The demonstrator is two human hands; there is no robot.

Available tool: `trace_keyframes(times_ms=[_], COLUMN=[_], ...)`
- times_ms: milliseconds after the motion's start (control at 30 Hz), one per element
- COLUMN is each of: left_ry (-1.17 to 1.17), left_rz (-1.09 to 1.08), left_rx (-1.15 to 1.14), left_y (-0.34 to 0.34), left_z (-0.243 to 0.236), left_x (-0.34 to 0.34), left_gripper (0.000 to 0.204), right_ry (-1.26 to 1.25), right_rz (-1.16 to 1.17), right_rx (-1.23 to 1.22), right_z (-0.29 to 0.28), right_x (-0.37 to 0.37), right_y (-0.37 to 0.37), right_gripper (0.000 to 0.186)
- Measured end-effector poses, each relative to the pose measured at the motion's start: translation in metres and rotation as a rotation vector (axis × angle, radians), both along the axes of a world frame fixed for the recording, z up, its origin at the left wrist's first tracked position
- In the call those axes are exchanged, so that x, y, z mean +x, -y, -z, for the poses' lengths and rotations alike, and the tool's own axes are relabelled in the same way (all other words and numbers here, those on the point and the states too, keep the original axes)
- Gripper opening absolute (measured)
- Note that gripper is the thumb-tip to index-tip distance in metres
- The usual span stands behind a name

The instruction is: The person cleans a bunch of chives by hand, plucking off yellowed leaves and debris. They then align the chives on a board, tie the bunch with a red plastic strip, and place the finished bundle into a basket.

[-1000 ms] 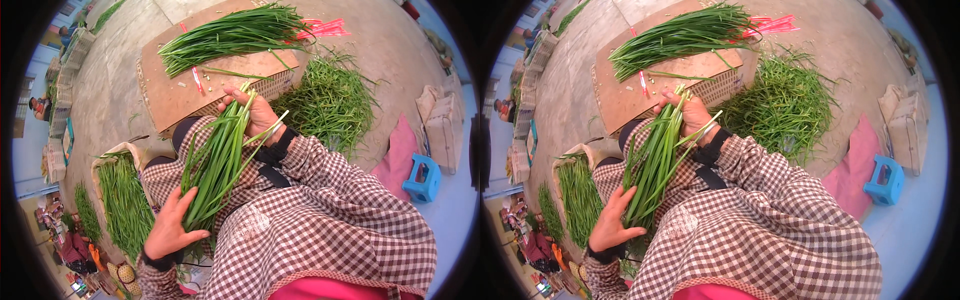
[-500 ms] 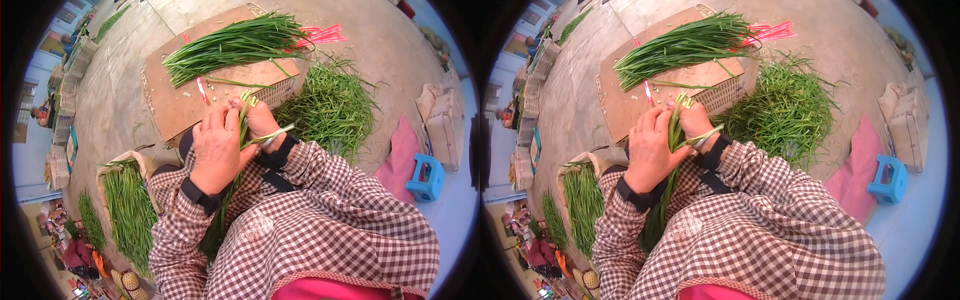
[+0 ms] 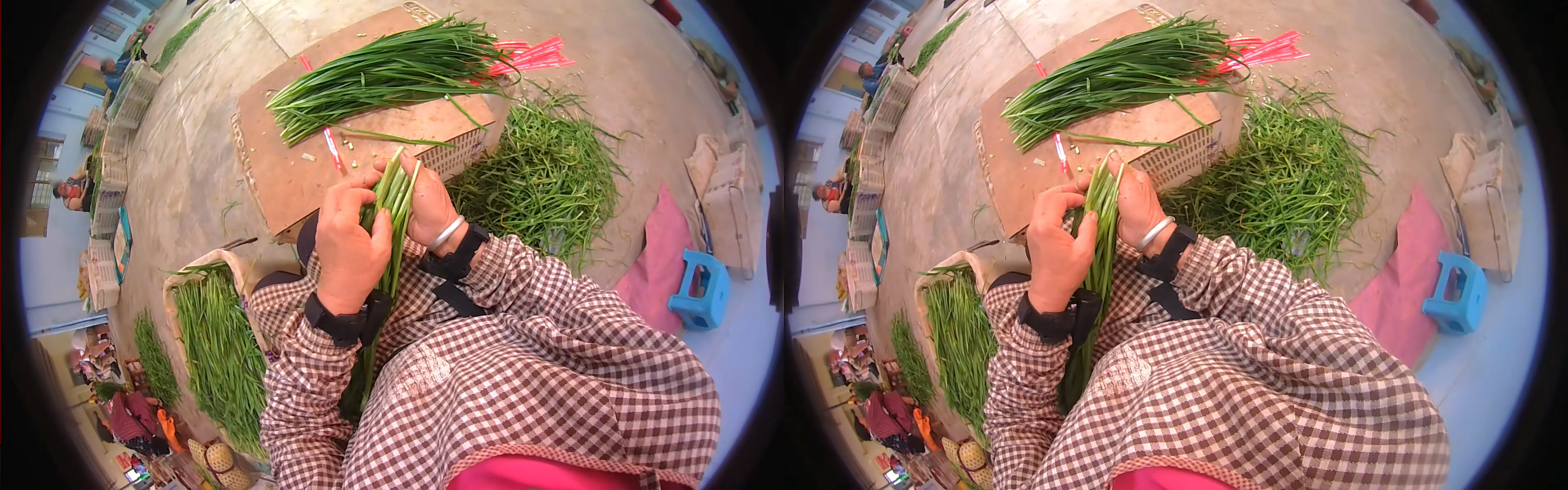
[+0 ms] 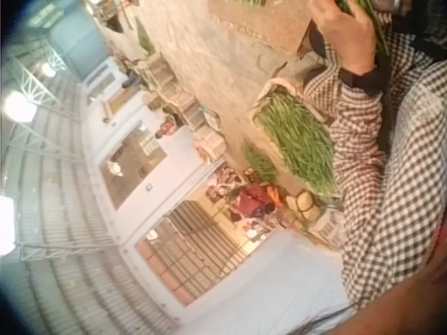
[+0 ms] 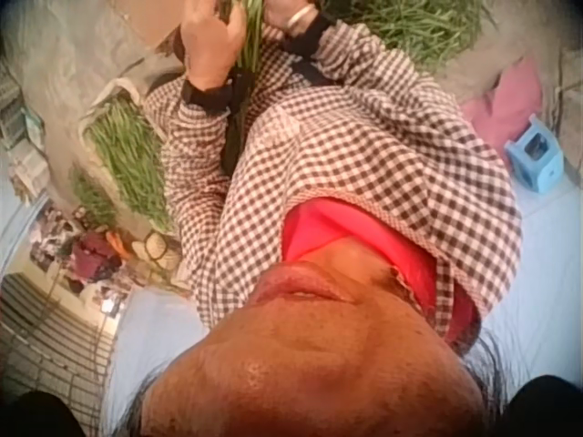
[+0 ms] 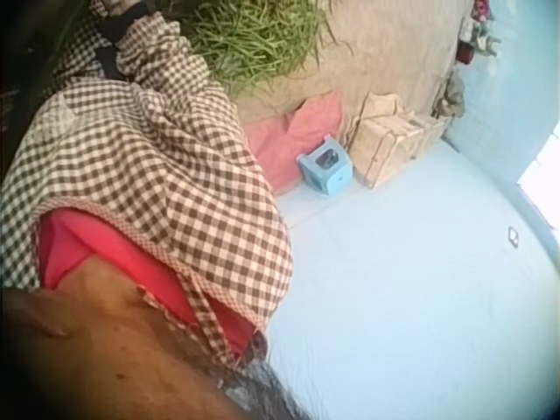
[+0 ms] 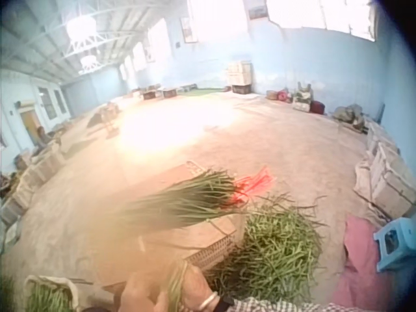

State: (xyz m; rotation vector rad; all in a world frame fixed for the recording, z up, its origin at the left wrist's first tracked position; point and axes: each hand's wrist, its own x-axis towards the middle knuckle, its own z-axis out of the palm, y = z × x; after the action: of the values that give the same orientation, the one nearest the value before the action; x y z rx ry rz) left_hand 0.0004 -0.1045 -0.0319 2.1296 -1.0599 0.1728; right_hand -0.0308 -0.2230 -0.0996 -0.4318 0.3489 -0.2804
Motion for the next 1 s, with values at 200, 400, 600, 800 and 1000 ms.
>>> trace_keyframes(times_ms=[200,400,600,800,1000], left_ry=[-0.192,-0.085,-0.326,-0.523,-0.045], left_rz=[-0.093,0.005,0.045,-0.084,-0.179], left_rx=[-0.102,-0.077,-0.168,-0.251,-0.074], left_y=[0.008,0.016,0.013,0.002,0.008], left_z=[-0.001,0.0,0.009,0.009,0.001], left_x=[0.002,-0.01,0.005,0.015,0.012], left_gripper=[0.012,0.011,0.006,0.006,0.013], right_ry=[-0.065,-0.06,-0.117,-0.101,-0.002], right_rz=[0.007,0.047,0.121,0.096,0.123], right_rx=[-0.221,-0.097,-0.268,-0.176,-0.29], right_z=[0.004,0.002,-0.004,-0.012,-0.003], right_x=[0.002,0.0,0.003,-0.003,-0.002], right_y=[-0.005,-0.007,-0.008,-0.009,-0.008], right_gripper=[0.023,0.017,0.013,0.012,0.014])
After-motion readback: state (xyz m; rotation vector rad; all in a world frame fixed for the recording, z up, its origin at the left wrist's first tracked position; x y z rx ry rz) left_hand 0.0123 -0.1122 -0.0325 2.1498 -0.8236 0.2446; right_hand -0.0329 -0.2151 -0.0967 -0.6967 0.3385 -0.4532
